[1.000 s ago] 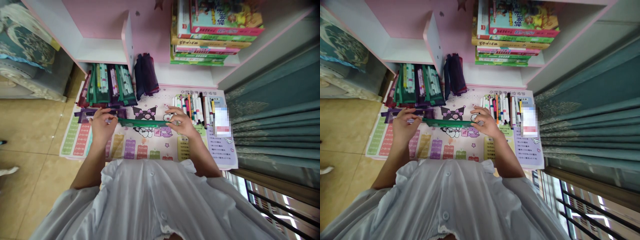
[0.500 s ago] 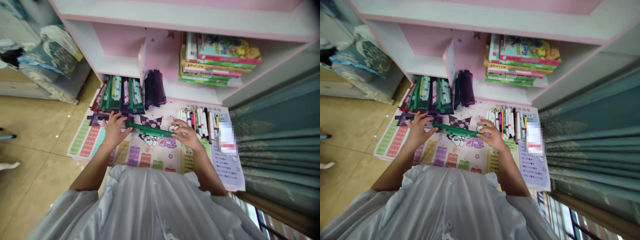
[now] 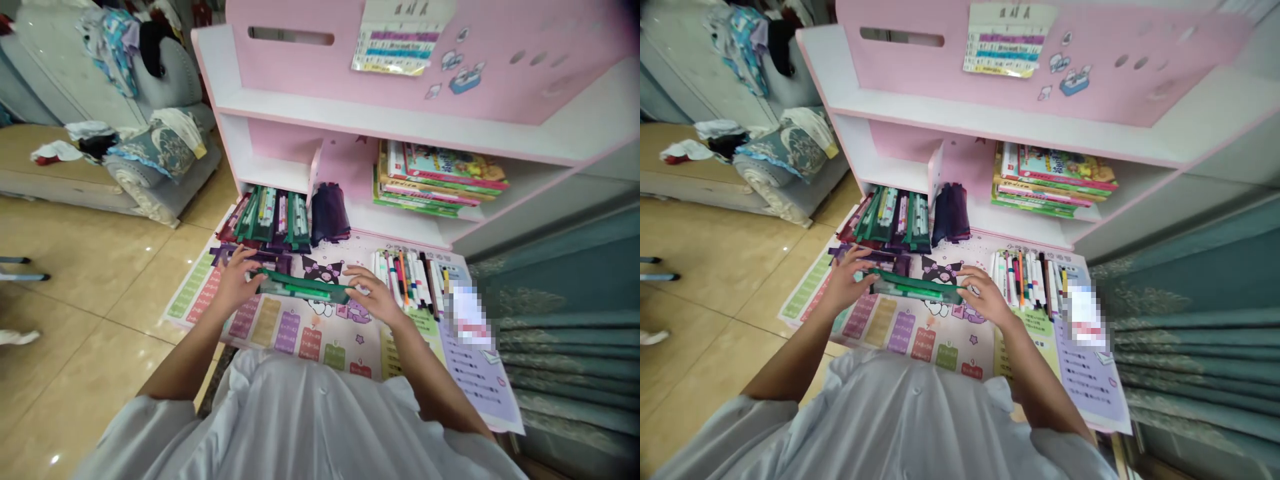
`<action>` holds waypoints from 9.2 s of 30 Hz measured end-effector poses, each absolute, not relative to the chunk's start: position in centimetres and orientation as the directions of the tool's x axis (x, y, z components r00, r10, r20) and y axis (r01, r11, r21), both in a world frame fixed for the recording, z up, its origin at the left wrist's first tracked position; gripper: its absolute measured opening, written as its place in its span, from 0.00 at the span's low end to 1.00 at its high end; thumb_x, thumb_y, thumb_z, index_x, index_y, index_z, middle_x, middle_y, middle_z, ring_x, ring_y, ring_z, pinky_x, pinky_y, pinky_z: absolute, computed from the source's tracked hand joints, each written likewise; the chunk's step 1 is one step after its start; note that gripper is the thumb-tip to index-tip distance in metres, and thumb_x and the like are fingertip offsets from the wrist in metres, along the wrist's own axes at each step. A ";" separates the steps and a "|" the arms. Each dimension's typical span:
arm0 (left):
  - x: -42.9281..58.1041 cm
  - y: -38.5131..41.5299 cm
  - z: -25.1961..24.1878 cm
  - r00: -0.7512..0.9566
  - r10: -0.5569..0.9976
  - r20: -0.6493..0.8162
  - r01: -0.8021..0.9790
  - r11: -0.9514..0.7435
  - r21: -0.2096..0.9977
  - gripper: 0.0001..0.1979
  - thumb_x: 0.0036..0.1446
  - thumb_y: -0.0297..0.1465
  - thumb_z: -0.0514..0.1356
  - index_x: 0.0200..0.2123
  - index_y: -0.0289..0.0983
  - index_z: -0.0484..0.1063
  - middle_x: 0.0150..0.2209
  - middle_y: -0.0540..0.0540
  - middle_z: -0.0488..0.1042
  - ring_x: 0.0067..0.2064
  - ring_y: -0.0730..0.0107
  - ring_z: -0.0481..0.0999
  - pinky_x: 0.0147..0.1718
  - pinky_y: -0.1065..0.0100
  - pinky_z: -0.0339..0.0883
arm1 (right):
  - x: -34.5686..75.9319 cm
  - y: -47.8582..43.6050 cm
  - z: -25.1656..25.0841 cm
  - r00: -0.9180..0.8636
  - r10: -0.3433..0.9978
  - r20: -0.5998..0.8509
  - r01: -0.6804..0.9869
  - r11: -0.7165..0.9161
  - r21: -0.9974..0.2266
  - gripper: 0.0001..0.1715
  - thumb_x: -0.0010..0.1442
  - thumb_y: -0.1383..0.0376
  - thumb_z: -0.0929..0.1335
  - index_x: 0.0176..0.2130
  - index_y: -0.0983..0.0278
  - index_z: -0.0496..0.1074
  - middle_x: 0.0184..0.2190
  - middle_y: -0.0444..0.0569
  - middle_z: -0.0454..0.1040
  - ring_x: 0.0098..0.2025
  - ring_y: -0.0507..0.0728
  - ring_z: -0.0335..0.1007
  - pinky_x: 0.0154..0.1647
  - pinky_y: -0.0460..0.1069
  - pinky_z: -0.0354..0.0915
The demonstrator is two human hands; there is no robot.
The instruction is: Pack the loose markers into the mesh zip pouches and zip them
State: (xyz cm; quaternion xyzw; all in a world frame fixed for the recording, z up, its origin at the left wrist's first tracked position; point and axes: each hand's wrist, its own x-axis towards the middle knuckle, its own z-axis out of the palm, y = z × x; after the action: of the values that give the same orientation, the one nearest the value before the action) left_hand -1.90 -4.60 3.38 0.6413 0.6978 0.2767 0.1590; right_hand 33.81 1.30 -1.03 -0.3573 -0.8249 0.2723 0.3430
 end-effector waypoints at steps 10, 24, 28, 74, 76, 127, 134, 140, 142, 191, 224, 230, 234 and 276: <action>-14.9 -4.0 -0.3 -0.264 0.951 0.163 0.644 0.048 0.764 0.15 0.48 0.46 0.64 0.26 0.40 0.74 0.51 0.41 0.78 0.59 0.54 0.73 0.67 0.50 0.55 | 20.7 1.7 -1.7 -0.512 0.796 0.322 0.445 0.567 -0.694 0.10 0.62 0.59 0.70 0.30 0.60 0.72 0.49 0.53 0.76 0.54 0.62 0.73 0.57 0.60 0.68; -16.9 -2.6 -4.5 -0.384 0.920 0.073 0.610 0.193 0.768 0.17 0.45 0.48 0.63 0.26 0.39 0.74 0.51 0.40 0.76 0.57 0.53 0.73 0.64 0.52 0.60 | 15.7 2.9 -4.8 -0.251 0.917 0.309 0.692 0.393 -0.605 0.11 0.59 0.58 0.73 0.30 0.61 0.76 0.49 0.56 0.73 0.55 0.66 0.65 0.57 0.63 0.60; -16.7 -2.7 -4.5 -0.401 0.909 0.117 0.618 0.174 0.766 0.18 0.46 0.49 0.63 0.27 0.39 0.75 0.48 0.39 0.77 0.57 0.50 0.73 0.65 0.50 0.59 | 15.7 2.8 -5.2 -0.268 0.902 0.338 0.693 0.424 -0.583 0.11 0.58 0.57 0.73 0.30 0.62 0.76 0.49 0.56 0.74 0.57 0.66 0.64 0.57 0.63 0.60; 8.1 2.8 2.1 0.066 0.975 0.214 0.687 -0.200 0.699 0.16 0.59 0.46 0.61 0.37 0.39 0.77 0.55 0.37 0.74 0.68 0.43 0.60 0.65 0.36 0.49 | 26.2 4.3 -1.4 0.181 0.778 0.601 0.543 0.430 -0.721 0.21 0.67 0.55 0.63 0.28 0.62 0.75 0.51 0.56 0.76 0.66 0.65 0.59 0.66 0.66 0.58; 8.7 2.9 1.6 0.081 0.969 0.233 0.629 -0.231 0.742 0.15 0.60 0.45 0.60 0.37 0.39 0.76 0.54 0.38 0.75 0.66 0.46 0.63 0.66 0.40 0.50 | 26.3 2.5 -1.3 0.161 0.790 0.591 0.501 0.450 -0.739 0.21 0.68 0.55 0.63 0.28 0.62 0.74 0.51 0.56 0.76 0.66 0.64 0.60 0.65 0.65 0.60; 5.4 -0.1 1.9 0.488 0.871 0.064 0.744 -0.453 0.491 0.03 0.47 0.31 0.65 0.29 0.40 0.78 0.59 0.46 0.72 0.71 0.39 0.52 0.65 0.30 0.32 | 25.9 -2.7 2.0 -0.458 0.829 0.322 0.761 0.552 -0.339 0.13 0.62 0.54 0.71 0.37 0.60 0.79 0.60 0.52 0.70 0.71 0.73 0.48 0.70 0.74 0.39; 5.2 0.1 2.9 0.504 0.864 0.005 0.750 -0.440 0.494 0.03 0.49 0.31 0.65 0.30 0.41 0.79 0.59 0.45 0.72 0.71 0.40 0.53 0.65 0.30 0.34 | 24.7 -1.6 1.9 -0.503 0.809 0.303 0.698 0.587 -0.410 0.08 0.62 0.60 0.71 0.34 0.61 0.79 0.57 0.53 0.74 0.70 0.73 0.51 0.67 0.75 0.45; 5.4 0.2 2.6 0.506 0.862 0.006 0.728 -0.431 0.534 0.04 0.52 0.33 0.65 0.33 0.43 0.80 0.59 0.45 0.72 0.71 0.42 0.53 0.65 0.30 0.35 | 24.8 -1.3 1.8 -0.462 0.847 0.263 0.710 0.531 -0.463 0.10 0.63 0.60 0.70 0.32 0.60 0.79 0.57 0.52 0.74 0.71 0.71 0.51 0.68 0.73 0.44; 5.3 0.3 2.6 0.506 0.862 -0.003 0.725 -0.423 0.544 0.04 0.52 0.33 0.65 0.32 0.42 0.80 0.59 0.45 0.72 0.71 0.42 0.53 0.65 0.30 0.36 | 24.7 -1.4 2.0 -0.461 0.851 0.252 0.712 0.524 -0.467 0.11 0.63 0.60 0.69 0.32 0.60 0.79 0.57 0.52 0.74 0.71 0.71 0.51 0.68 0.73 0.44; 5.3 0.3 2.3 0.556 0.830 0.044 0.666 -0.477 0.573 0.07 0.54 0.39 0.64 0.30 0.42 0.78 0.58 0.46 0.73 0.70 0.44 0.57 0.66 0.34 0.32 | 24.9 -1.9 2.9 -0.322 0.944 0.072 0.735 0.297 -0.609 0.10 0.60 0.65 0.68 0.28 0.61 0.76 0.56 0.52 0.74 0.69 0.70 0.55 0.63 0.73 0.53; 4.8 0.4 2.2 0.586 0.808 0.053 0.641 -0.503 0.580 0.06 0.53 0.38 0.67 0.28 0.44 0.79 0.56 0.48 0.76 0.69 0.47 0.58 0.67 0.37 0.28 | 25.5 -2.0 2.8 -0.344 0.936 0.069 0.726 0.312 -0.612 0.13 0.60 0.64 0.68 0.24 0.61 0.74 0.55 0.50 0.75 0.69 0.70 0.55 0.64 0.75 0.49; 4.8 0.4 2.3 0.593 0.803 0.051 0.637 -0.507 0.581 0.06 0.52 0.38 0.68 0.28 0.43 0.79 0.56 0.48 0.76 0.69 0.47 0.58 0.67 0.36 0.28 | 25.6 -2.0 2.9 -0.343 0.938 0.047 0.722 0.295 -0.626 0.12 0.59 0.65 0.68 0.23 0.61 0.73 0.55 0.49 0.75 0.70 0.70 0.54 0.64 0.76 0.47; 4.8 0.4 2.3 0.594 0.802 0.059 0.630 -0.509 0.587 0.06 0.53 0.38 0.67 0.27 0.43 0.79 0.55 0.48 0.76 0.69 0.46 0.58 0.67 0.35 0.28 | 25.6 -1.9 3.0 -0.341 0.939 0.035 0.721 0.286 -0.631 0.12 0.59 0.66 0.69 0.23 0.61 0.73 0.56 0.49 0.75 0.70 0.69 0.54 0.65 0.76 0.46; 4.4 0.7 2.1 0.583 0.809 0.073 0.630 -0.507 0.588 0.07 0.52 0.38 0.68 0.27 0.42 0.79 0.55 0.48 0.76 0.69 0.45 0.58 0.68 0.36 0.28 | 27.0 -1.8 4.3 -0.282 0.957 -0.068 0.735 0.170 -0.656 0.14 0.59 0.66 0.69 0.22 0.61 0.72 0.56 0.49 0.75 0.70 0.72 0.53 0.66 0.79 0.43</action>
State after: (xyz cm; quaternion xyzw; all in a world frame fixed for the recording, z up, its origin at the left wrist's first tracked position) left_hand 4.41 0.68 2.13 0.8509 0.4229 0.1722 0.2598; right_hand 27.01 -1.78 4.27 -0.5700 -0.7423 0.3001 0.1846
